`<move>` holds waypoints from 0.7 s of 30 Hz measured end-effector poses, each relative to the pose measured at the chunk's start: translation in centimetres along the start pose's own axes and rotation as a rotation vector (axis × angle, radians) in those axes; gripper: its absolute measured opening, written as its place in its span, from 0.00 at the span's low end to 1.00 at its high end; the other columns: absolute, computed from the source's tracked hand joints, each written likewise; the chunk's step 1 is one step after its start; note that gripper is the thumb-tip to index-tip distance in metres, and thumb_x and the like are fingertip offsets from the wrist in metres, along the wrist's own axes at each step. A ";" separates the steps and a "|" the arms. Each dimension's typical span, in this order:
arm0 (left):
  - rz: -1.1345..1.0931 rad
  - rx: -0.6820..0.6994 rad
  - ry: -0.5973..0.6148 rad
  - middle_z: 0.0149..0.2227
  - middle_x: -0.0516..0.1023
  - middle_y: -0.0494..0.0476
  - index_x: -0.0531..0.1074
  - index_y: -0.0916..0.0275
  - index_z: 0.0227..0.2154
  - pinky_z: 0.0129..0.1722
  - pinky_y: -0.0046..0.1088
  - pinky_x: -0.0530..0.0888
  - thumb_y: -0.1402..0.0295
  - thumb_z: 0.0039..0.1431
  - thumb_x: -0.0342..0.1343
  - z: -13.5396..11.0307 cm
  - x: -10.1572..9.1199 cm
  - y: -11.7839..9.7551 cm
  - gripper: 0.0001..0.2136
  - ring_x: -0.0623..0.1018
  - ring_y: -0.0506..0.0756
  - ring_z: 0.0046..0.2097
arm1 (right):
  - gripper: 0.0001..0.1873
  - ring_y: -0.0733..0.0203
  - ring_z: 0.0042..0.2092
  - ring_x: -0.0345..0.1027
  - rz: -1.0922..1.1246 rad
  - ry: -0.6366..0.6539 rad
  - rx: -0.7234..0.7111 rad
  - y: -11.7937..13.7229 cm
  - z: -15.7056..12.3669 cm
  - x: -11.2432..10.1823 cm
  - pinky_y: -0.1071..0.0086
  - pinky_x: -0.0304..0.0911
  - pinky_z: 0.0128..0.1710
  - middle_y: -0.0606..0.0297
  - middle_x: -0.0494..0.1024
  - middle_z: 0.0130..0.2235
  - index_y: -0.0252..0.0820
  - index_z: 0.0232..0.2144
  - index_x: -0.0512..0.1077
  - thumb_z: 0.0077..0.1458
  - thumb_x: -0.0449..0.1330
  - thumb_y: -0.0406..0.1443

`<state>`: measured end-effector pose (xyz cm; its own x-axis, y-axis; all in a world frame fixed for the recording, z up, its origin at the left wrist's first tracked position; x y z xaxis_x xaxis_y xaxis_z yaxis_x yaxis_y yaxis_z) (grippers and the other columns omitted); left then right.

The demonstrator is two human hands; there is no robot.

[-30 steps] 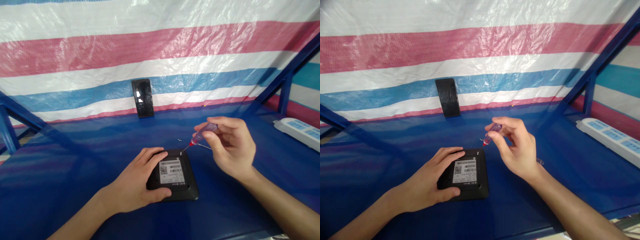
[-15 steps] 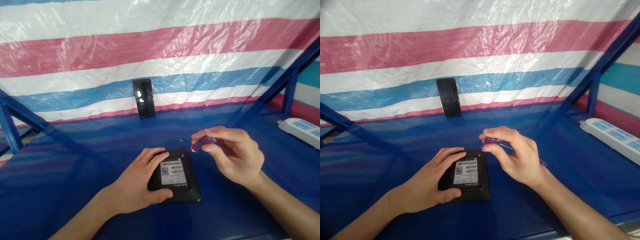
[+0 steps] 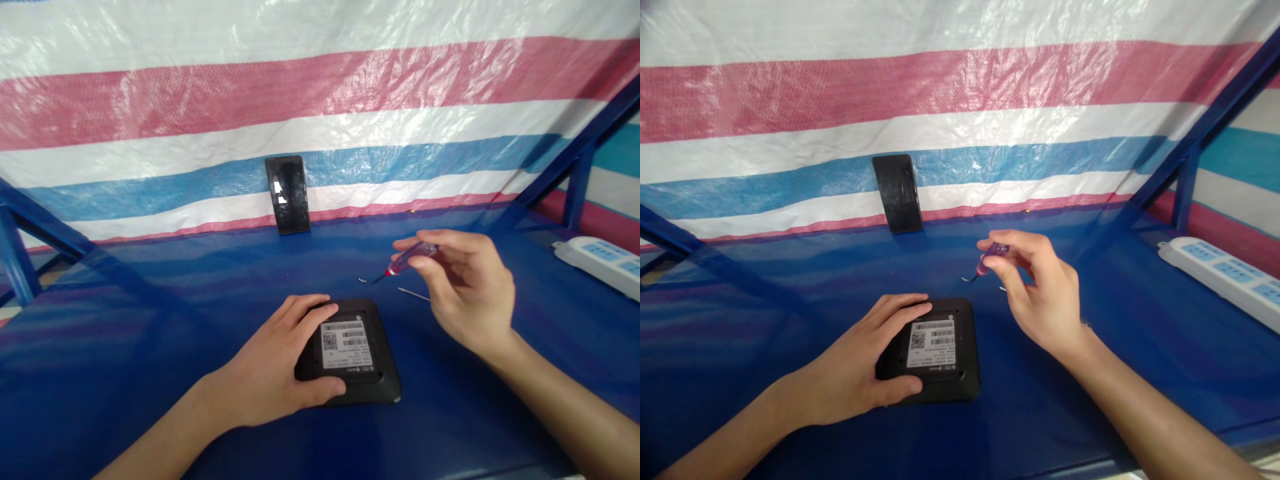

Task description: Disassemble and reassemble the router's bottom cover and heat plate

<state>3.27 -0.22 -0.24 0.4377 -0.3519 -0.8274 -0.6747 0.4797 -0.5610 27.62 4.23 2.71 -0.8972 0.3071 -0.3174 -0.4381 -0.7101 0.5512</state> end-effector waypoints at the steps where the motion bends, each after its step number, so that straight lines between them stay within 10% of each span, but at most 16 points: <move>1: 0.001 -0.002 -0.001 0.67 0.59 0.67 0.58 0.61 0.65 0.65 0.54 0.63 0.55 0.58 0.62 0.0 0.0 0.0 0.35 0.62 0.68 0.66 | 0.14 0.61 0.38 0.82 -0.021 -0.016 0.030 -0.4 0.1 0.1 0.69 0.77 0.39 0.67 0.85 0.42 0.51 0.49 0.70 0.61 0.65 0.35; 21: 0.044 0.052 0.035 0.69 0.58 0.72 0.51 0.66 0.69 0.67 0.54 0.59 0.43 0.41 0.71 0.1 -1.0 1.0 0.57 0.59 0.71 0.68 | 0.13 0.58 0.37 0.82 -0.072 0.050 0.130 -1.9 0.3 0.6 0.64 0.76 0.41 0.64 0.85 0.41 0.49 0.46 0.69 0.61 0.63 0.42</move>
<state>2.24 0.72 0.06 0.3866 -0.3564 -0.8506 -0.6607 0.5363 -0.5251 27.86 5.92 1.70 -0.8605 0.3206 -0.3959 -0.5080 -0.5982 0.6197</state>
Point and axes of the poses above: each hand's wrist, its own z-axis towards the middle knuckle, its own x-axis out of the palm, y = z × x, the point moved 3 cm from there along z, towards the middle knuckle
